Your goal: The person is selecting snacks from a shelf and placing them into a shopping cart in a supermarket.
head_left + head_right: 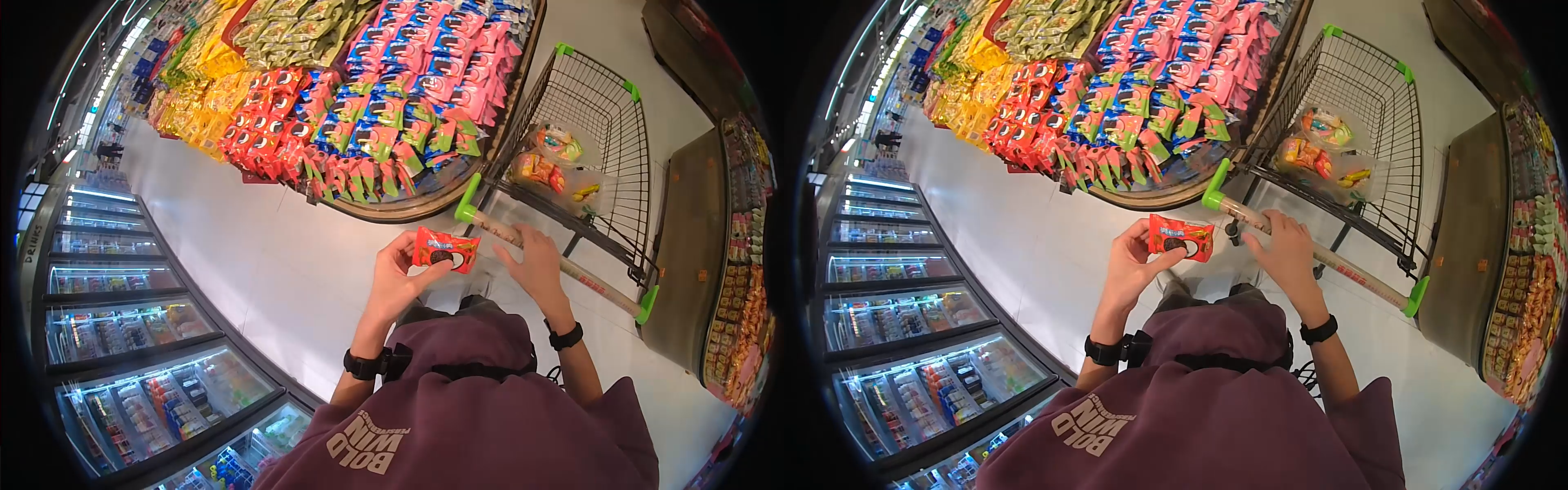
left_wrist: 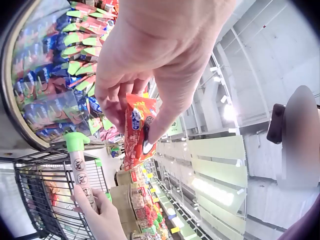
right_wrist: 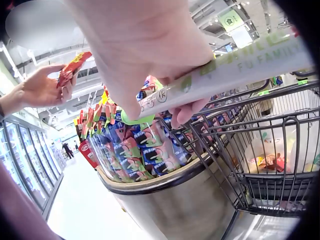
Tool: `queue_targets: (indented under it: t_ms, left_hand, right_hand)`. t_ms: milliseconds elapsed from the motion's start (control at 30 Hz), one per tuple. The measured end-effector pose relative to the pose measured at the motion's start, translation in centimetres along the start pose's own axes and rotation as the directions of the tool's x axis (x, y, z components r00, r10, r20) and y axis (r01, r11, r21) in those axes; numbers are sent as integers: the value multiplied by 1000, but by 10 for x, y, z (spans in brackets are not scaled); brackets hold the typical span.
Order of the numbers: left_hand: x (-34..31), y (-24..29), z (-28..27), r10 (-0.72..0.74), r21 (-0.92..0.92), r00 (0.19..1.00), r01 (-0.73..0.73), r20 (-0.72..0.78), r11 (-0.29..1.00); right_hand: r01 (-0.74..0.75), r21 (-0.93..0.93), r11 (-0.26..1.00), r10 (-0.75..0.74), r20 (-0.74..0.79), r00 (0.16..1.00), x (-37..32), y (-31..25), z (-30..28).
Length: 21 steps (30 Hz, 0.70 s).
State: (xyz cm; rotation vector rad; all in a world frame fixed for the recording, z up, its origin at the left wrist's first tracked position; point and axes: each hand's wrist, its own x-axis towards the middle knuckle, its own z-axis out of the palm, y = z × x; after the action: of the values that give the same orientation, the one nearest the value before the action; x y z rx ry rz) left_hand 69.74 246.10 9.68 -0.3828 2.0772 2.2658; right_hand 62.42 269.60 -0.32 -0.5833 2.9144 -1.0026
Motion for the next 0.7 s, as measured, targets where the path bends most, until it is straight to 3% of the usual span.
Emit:
queue_targets:
  t_ms: [133, 367, 500, 700]
  left_hand:
    - [-7, 7, -37, -56, -110, 996, 48, -74, 993]
    - [-12, 8, -139, 36, -130, 991, -53, -129, 990]
    - [-12, 6, -196, 4, -175, 988, -31, -153, 984]
    - [-21, 10, -261, 30, -192, 988, -59, -150, 980]
  right_hand:
    - [-41, -130, 991, 53, 89, 995, 15, -9, 13]
    - [-129, -248, 960, 112, -81, 990, 20, -37, 24]
    - [-195, -319, 928, 148, -166, 975, 16, -38, 37]
    - [-291, -338, 895, 131, -423, 896, 8, -33, 65]
